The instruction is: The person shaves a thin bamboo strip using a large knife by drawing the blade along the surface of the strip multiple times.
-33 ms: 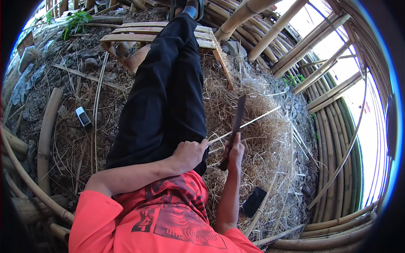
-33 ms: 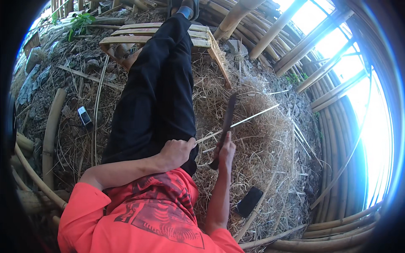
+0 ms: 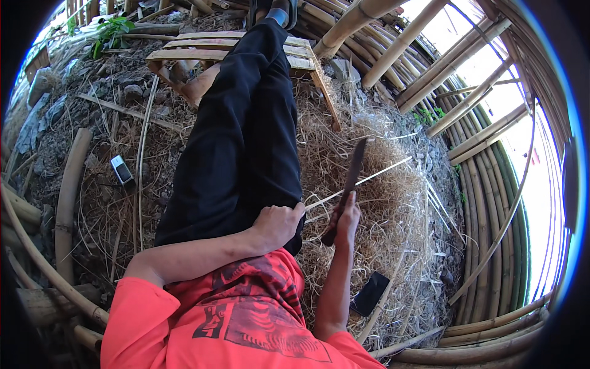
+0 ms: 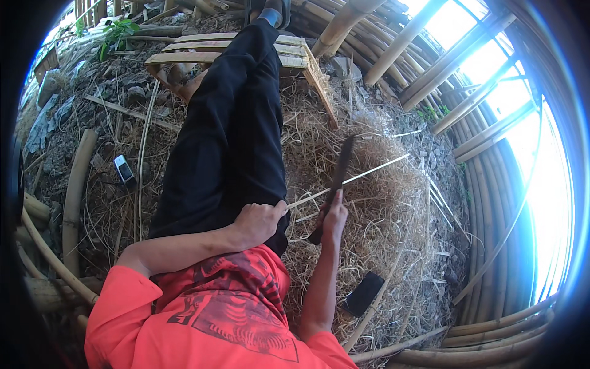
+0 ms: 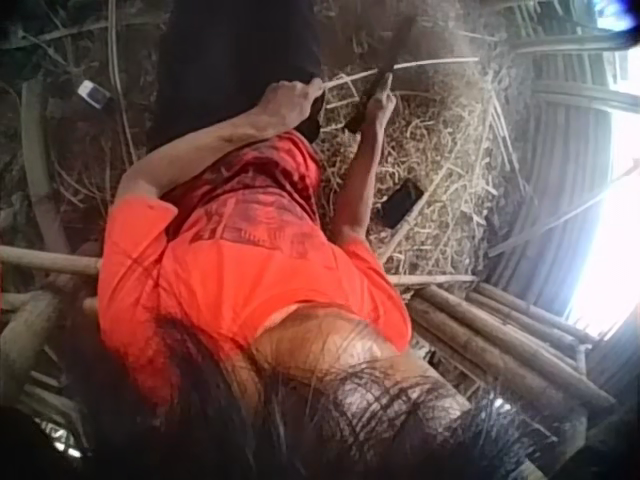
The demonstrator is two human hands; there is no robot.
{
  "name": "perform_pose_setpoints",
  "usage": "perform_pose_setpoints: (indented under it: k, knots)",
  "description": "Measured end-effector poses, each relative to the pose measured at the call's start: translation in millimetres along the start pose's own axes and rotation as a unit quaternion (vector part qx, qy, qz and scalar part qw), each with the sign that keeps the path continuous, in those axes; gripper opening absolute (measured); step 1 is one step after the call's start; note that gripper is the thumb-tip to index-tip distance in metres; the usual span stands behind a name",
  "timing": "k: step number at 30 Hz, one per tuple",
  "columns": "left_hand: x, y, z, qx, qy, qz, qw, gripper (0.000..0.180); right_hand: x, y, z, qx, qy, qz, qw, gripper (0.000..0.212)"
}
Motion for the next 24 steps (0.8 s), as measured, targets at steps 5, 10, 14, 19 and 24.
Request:
perform_pose_setpoints:
  k: [5,10,14,19,24]
  knots:
    - [1,0,-3,-0.018,-0.007,-0.005,1.000,0.018,-9,12,-2,-0.011,0.016,0.004,1.000,0.066]
    - [0,-1,-2,-0.037,0.003,-0.010,0.999,0.018,0,14,-11,0.026,-0.022,-0.021,0.999,0.064]
    - [1,6,-5,-0.054,0.013,-0.031,0.998,0.015,-35,-2,22,0.029,0.028,-0.008,0.999,0.065]
    - [3,5,-3,-0.077,0.014,-0.028,0.997,0.009,-36,1,10,0.027,0.021,-0.026,0.999,0.065]
    - [5,3,-7,-0.088,-0.002,-0.031,0.996,0.007,-27,14,10,0.031,0.000,-0.053,0.998,0.064]
Point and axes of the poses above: each hand's wrist, its own x-axis away from the middle knuckle, its own z-axis out of the back of the hand, y = z × x, the point moved 9 cm from there along -x, towards the middle knuckle, and after that the axes turned 6 degrees about x, right-handed, at the moved point
